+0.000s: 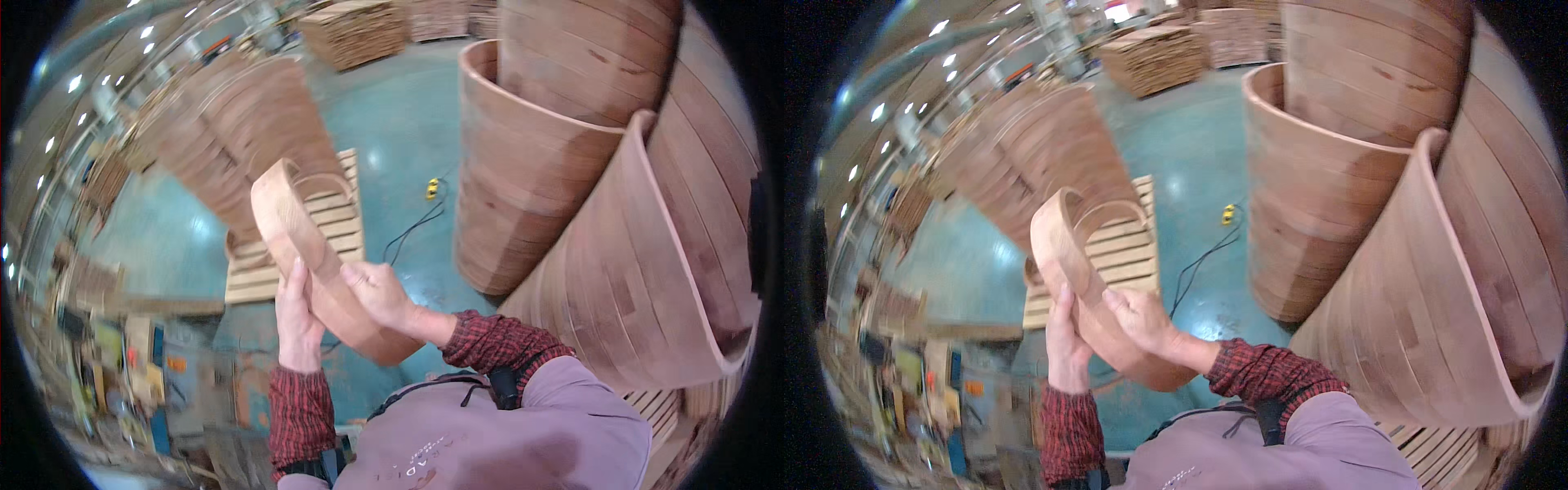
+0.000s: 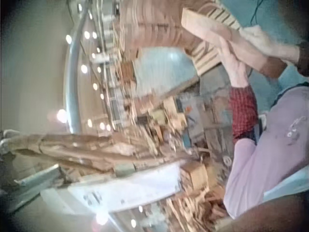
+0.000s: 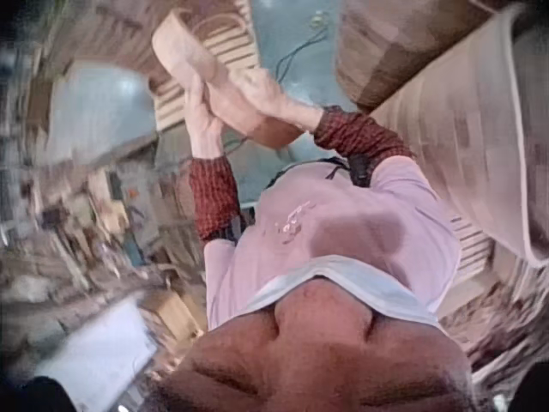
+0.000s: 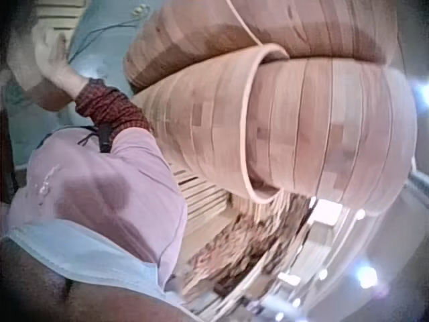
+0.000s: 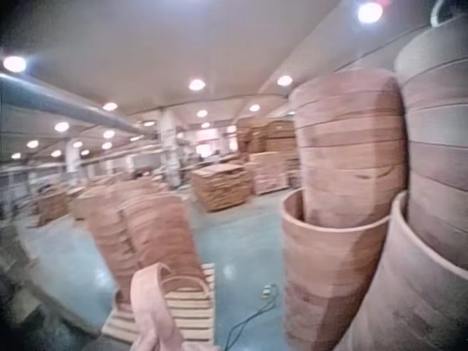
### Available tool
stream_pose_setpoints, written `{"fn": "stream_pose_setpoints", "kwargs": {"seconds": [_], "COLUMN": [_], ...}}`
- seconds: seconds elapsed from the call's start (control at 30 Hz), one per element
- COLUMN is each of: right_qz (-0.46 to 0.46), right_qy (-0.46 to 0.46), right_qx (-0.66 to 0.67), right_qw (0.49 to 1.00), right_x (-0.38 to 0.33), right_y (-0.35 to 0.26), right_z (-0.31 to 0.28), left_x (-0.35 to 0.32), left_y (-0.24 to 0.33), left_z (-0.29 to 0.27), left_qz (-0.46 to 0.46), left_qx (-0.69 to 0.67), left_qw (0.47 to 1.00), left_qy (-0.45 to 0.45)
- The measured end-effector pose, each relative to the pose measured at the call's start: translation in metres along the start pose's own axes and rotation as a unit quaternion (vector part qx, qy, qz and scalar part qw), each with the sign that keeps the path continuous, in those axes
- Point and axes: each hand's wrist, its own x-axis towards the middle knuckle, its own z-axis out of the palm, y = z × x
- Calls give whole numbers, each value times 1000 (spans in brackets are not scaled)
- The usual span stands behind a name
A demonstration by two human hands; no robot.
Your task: Sanding the edges of curved wooden components using a stationary spindle sander in a furniture factory.
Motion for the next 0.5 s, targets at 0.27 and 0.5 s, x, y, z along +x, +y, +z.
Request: {"fn": "stream_pose_setpoints", "kwargs": {"seconds": [0.27,0.5], "right_qz": [-50,-324], "right_qy": [99,348], "right_qx": [-210,-353], "right_qw": [971,806], "right_x": [27,77], "right_y": [10,-52], "right_z": [-89,-122], "left_x": [51,134], "left_y": [-29,-15], "left_z": [79,85], "left_qz": [75,173], "left_qx": [208,483], "left_qw": [970,785], "left_qy": [-101,-347]}}
